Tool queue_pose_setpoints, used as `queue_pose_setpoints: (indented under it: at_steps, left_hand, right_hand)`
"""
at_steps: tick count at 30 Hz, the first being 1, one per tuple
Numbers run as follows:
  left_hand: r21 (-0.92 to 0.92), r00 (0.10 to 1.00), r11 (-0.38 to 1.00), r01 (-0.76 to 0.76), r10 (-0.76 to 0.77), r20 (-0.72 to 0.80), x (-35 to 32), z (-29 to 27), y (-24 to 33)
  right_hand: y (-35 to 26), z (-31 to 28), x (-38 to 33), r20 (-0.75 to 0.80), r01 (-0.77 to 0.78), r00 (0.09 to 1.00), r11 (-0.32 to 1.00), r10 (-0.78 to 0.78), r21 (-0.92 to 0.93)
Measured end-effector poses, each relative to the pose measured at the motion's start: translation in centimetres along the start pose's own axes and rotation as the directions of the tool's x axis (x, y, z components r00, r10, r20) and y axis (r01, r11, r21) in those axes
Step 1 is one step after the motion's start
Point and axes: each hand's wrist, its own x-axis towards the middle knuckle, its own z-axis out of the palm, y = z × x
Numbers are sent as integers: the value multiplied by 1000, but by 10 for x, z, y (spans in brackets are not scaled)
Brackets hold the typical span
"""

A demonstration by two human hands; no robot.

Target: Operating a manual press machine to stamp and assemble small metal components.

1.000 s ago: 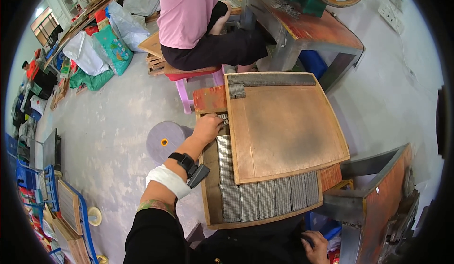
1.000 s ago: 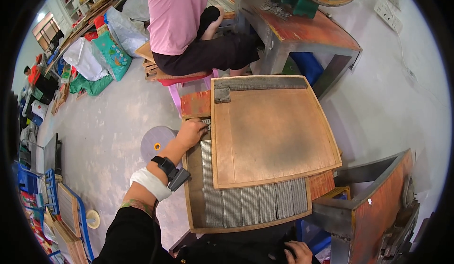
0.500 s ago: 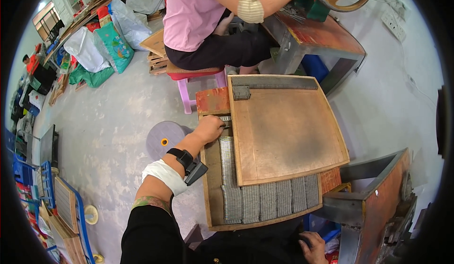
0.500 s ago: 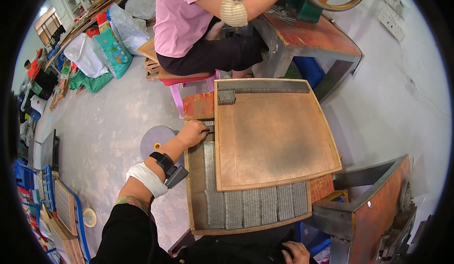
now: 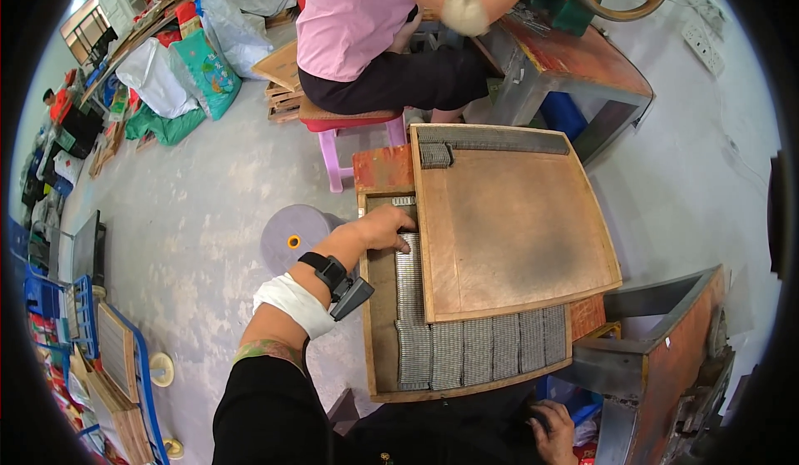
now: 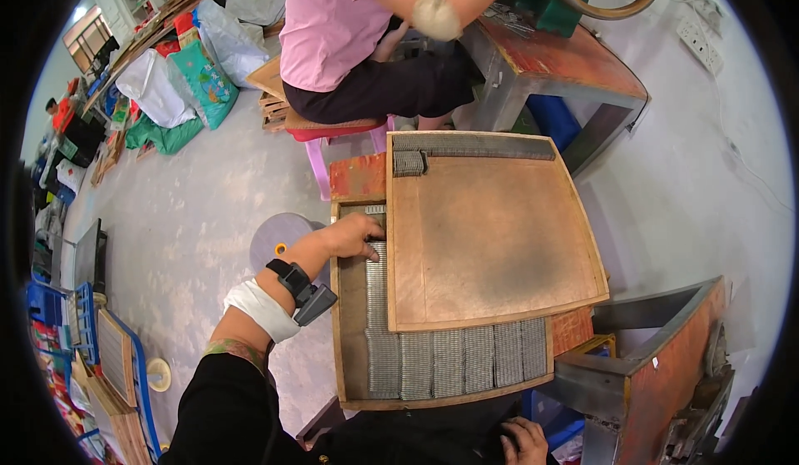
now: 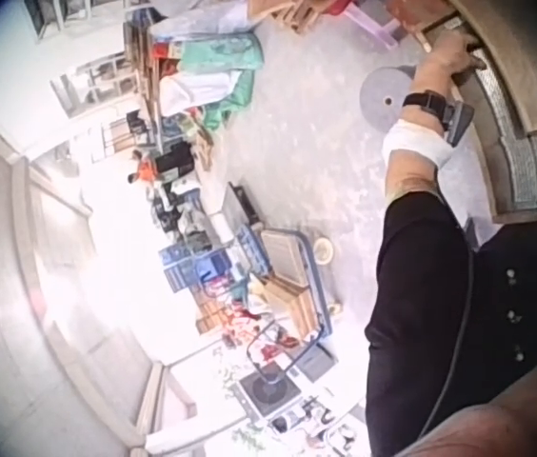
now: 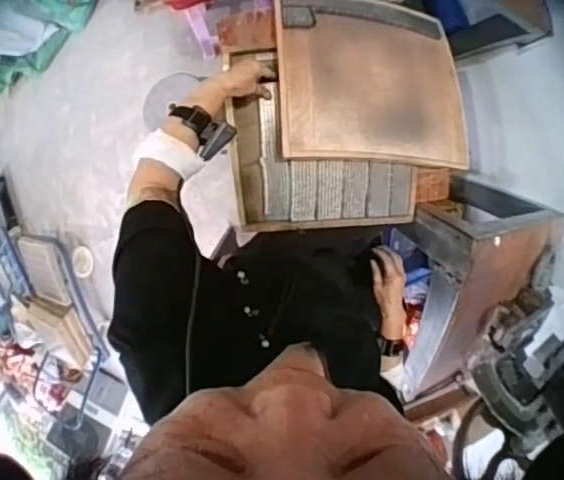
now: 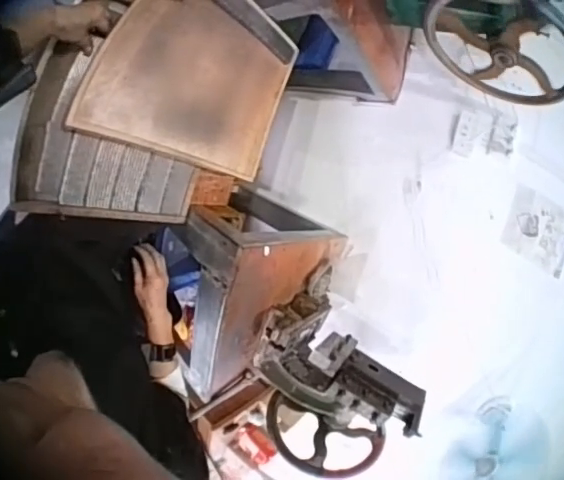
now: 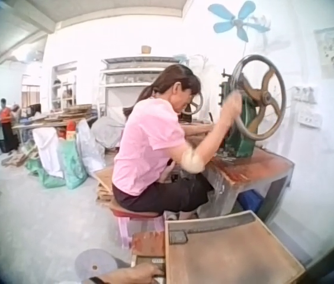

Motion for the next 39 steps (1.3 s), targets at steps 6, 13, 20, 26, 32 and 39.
queue_pose_setpoints:
  at_steps: [6, 13, 20, 26, 32, 39]
  left_hand:
    - [53, 999, 998, 25, -23, -27, -1, 1, 6]
    - [259, 995, 965, 47, -68, 72, -1, -6, 29]
    - [275, 994, 961, -28, 56, -92, -10, 9, 12]
    - [185, 989, 983, -10, 37, -141, -1, 11, -1]
    - [135, 988, 990, 52, -31, -152, -15, 7, -5]
    - [128, 945, 955, 268, -235, -230, -32, -40, 50]
  right_hand:
    - [0, 0, -1, 5, -21, 1000, 1000, 21, -19]
    - [1, 2, -6, -7, -14, 1000, 1000, 14, -23]
    - [4, 3, -13, -30, -12, 999, 999, 11, -38]
    - [14, 9, -13, -34, -36, 999, 998, 35, -45]
    - [25, 16, -22, -11, -110, 994, 993, 110, -46]
    - [13, -9, -31, -29, -40, 999, 992, 37, -117]
